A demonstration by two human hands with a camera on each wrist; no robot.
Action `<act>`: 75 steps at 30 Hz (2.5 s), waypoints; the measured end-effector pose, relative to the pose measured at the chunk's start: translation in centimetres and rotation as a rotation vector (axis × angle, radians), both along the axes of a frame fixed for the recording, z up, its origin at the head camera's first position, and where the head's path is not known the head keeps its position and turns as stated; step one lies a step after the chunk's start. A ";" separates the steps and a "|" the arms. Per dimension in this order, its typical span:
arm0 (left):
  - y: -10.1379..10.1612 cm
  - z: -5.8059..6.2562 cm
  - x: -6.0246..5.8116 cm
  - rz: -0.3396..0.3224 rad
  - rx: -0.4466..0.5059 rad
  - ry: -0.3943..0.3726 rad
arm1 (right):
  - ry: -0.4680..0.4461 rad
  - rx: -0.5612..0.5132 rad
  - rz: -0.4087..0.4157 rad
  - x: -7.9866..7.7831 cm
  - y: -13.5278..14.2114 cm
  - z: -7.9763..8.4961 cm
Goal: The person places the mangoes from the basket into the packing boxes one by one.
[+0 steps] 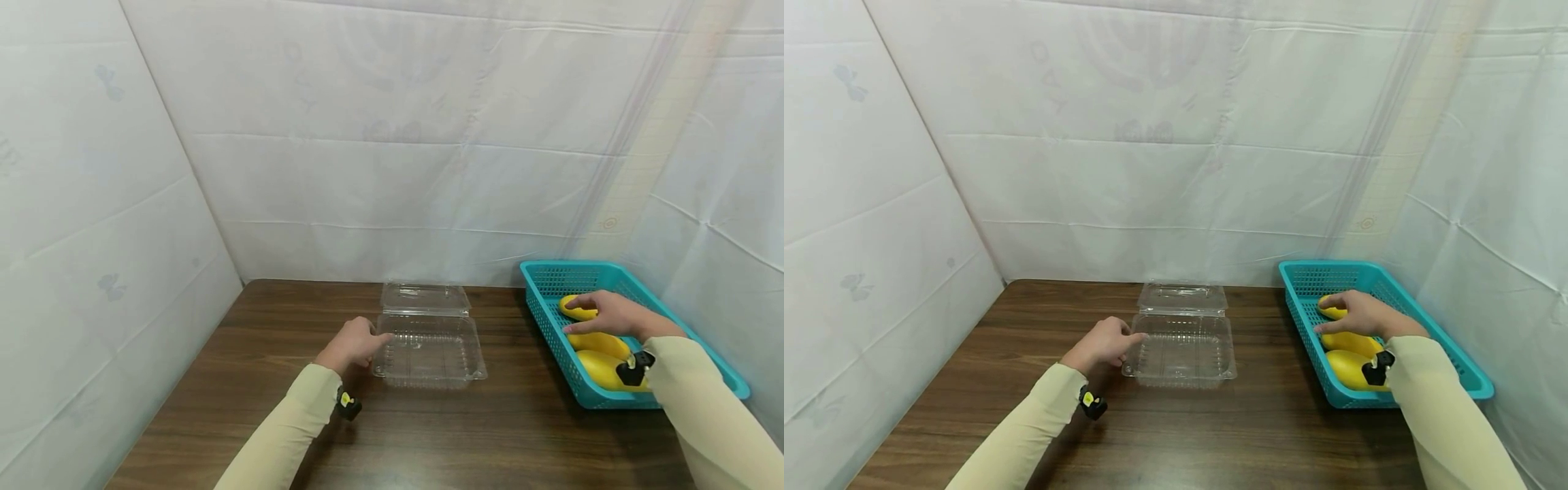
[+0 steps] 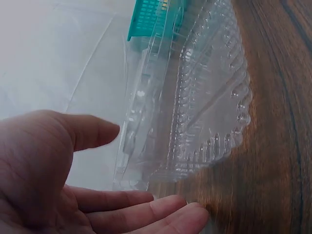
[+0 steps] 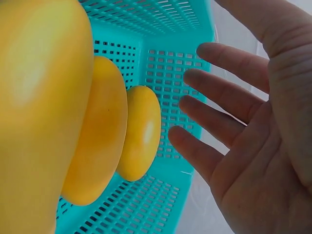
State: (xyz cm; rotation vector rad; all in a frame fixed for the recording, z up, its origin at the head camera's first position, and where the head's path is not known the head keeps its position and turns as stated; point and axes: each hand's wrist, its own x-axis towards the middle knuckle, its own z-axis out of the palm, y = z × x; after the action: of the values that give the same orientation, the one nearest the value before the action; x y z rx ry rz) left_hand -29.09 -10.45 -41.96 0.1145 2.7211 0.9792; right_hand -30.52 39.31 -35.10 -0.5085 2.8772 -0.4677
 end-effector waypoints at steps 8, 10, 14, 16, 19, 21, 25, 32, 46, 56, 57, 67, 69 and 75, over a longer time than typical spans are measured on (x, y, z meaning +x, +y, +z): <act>0.4 -0.2 -0.1 0.044 0.021 -0.004 | -0.082 -0.023 0.004 0.0 0.5 0.0; 0.4 -0.2 -0.1 0.049 0.028 -0.001 | -0.099 -0.031 0.008 0.1 0.6 0.1; 0.5 -0.2 -0.2 0.054 0.039 -0.004 | -0.143 -0.053 0.024 0.3 0.9 0.3; 0.5 -0.2 -0.3 0.064 0.046 -0.013 | -0.166 -0.061 0.035 0.3 1.1 0.3; 0.5 -0.3 -0.4 0.082 0.069 -0.028 | -0.196 -0.066 0.036 0.4 1.3 0.3; 0.6 -0.3 -0.4 0.090 0.083 -0.033 | -0.210 -0.068 0.038 0.5 1.5 0.3; 0.7 -0.4 -0.3 0.086 0.097 -0.026 | -0.228 -0.073 0.043 0.6 1.7 0.3; 0.9 -0.4 -0.3 0.089 0.134 -0.017 | -0.266 -0.079 0.023 0.9 2.1 0.3; 0.9 -0.8 -0.5 0.130 0.181 -0.029 | -0.335 -0.052 -0.048 1.2 2.6 0.2; 0.6 -1.1 -0.7 0.115 0.174 -0.017 | -0.395 -0.071 -0.055 1.1 3.0 -0.2; 0.6 -1.1 -0.7 0.116 0.175 -0.019 | -0.403 -0.075 -0.058 1.1 3.0 -0.2; 0.5 -1.1 -0.4 0.125 0.184 -0.022 | -0.482 -0.102 -0.110 0.6 3.0 -0.6; 0.5 -1.1 -0.4 0.124 0.185 -0.021 | -0.504 -0.120 -0.119 0.6 3.1 -0.6; 0.7 -1.2 -0.5 0.123 0.176 -0.024 | -0.550 -0.140 -0.139 0.5 3.3 -0.7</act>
State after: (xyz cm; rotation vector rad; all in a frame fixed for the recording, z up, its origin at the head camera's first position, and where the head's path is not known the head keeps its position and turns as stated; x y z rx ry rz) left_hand -29.59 -9.77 -43.12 -0.0338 2.6427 1.2462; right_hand -30.02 42.56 -35.79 -0.1597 2.3666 -0.7080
